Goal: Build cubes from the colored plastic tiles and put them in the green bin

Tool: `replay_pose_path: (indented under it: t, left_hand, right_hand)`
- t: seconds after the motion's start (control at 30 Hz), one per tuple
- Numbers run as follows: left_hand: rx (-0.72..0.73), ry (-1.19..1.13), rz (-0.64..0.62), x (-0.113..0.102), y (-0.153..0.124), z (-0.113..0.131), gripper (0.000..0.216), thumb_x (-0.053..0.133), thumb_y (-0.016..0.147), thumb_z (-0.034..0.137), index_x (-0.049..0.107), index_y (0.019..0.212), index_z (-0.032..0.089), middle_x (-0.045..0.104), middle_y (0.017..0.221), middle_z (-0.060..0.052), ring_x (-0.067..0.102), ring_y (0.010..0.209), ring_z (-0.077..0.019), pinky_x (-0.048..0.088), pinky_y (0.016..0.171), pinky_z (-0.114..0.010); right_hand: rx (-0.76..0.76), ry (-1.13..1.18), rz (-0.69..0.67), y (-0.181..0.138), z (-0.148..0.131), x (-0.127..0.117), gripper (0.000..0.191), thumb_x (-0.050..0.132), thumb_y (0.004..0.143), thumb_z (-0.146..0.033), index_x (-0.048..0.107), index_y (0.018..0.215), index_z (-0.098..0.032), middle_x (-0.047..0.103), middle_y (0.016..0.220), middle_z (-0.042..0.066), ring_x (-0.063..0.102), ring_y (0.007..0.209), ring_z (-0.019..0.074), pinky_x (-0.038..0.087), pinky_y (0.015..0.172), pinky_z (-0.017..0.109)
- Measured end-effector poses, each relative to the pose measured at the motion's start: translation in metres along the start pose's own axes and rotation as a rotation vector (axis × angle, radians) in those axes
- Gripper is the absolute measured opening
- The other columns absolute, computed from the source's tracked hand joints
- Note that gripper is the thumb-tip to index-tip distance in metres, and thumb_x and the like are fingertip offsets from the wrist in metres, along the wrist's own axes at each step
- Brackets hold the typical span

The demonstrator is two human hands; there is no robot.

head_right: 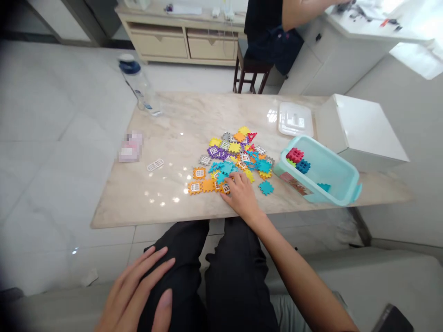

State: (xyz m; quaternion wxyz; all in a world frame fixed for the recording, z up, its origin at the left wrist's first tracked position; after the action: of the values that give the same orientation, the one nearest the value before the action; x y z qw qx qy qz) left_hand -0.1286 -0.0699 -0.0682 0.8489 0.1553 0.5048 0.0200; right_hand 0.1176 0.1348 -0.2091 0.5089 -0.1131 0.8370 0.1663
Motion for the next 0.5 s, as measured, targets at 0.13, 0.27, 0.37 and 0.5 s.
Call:
replay_pose_path:
  t: [0.13, 0.27, 0.37, 0.5]
  left_hand:
    - [-0.002, -0.007, 0.050, -0.003, -0.003, 0.013, 0.039, 0.061, 0.104, 0.025, 0.067, 0.142, 0.029, 0.072, 0.147, -0.009, 0.064, 0.142, -0.0334, 0.056, 0.116, -0.054]
    - [0.010, 0.042, 0.088, -0.002, -0.006, 0.023, 0.036, 0.060, 0.106, 0.026, 0.068, 0.141, 0.026, 0.072, 0.146, -0.011, 0.064, 0.142, -0.0349, 0.055, 0.117, -0.057]
    - [0.023, 0.059, 0.101, -0.001, -0.007, 0.027, 0.034, 0.060, 0.106, 0.025, 0.069, 0.138, 0.025, 0.072, 0.146, -0.012, 0.063, 0.142, -0.0354, 0.055, 0.117, -0.058]
    - [0.014, 0.067, 0.106, -0.003, -0.011, 0.025, 0.035, 0.060, 0.106, 0.024, 0.068, 0.140, 0.024, 0.072, 0.147, -0.012, 0.063, 0.143, -0.0347, 0.054, 0.118, -0.059]
  right_hand:
    - [0.018, 0.044, -0.030, 0.002, -0.004, -0.003, 0.031, 0.076, 0.099, -0.032, 0.073, 0.127, -0.021, 0.069, 0.126, 0.017, 0.061, 0.126, 0.0390, 0.053, 0.112, 0.057]
    - [0.030, 0.100, 0.023, 0.014, -0.016, -0.014, 0.033, 0.078, 0.095, -0.030, 0.072, 0.126, -0.020, 0.073, 0.119, 0.013, 0.067, 0.118, 0.0319, 0.056, 0.108, 0.046]
    - [0.015, 0.142, 0.043, 0.019, -0.025, -0.017, 0.036, 0.080, 0.093, -0.026, 0.071, 0.127, -0.018, 0.074, 0.122, 0.013, 0.068, 0.120, 0.0307, 0.055, 0.110, 0.045]
    - [-0.047, 0.202, 0.013, 0.018, -0.035, -0.007, 0.045, 0.078, 0.089, -0.015, 0.070, 0.133, -0.017, 0.072, 0.130, 0.015, 0.067, 0.126, 0.0306, 0.054, 0.113, 0.047]
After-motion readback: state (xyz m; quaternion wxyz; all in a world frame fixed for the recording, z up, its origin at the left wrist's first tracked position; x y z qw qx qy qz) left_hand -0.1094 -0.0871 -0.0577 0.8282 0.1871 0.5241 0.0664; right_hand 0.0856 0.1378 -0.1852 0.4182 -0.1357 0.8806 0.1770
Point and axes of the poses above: each hand's wrist, its own y-axis towards the middle knuckle, its own x-axis out of the palm, z = x × y, the point moved 5 cm from there along y, towards the middle knuckle
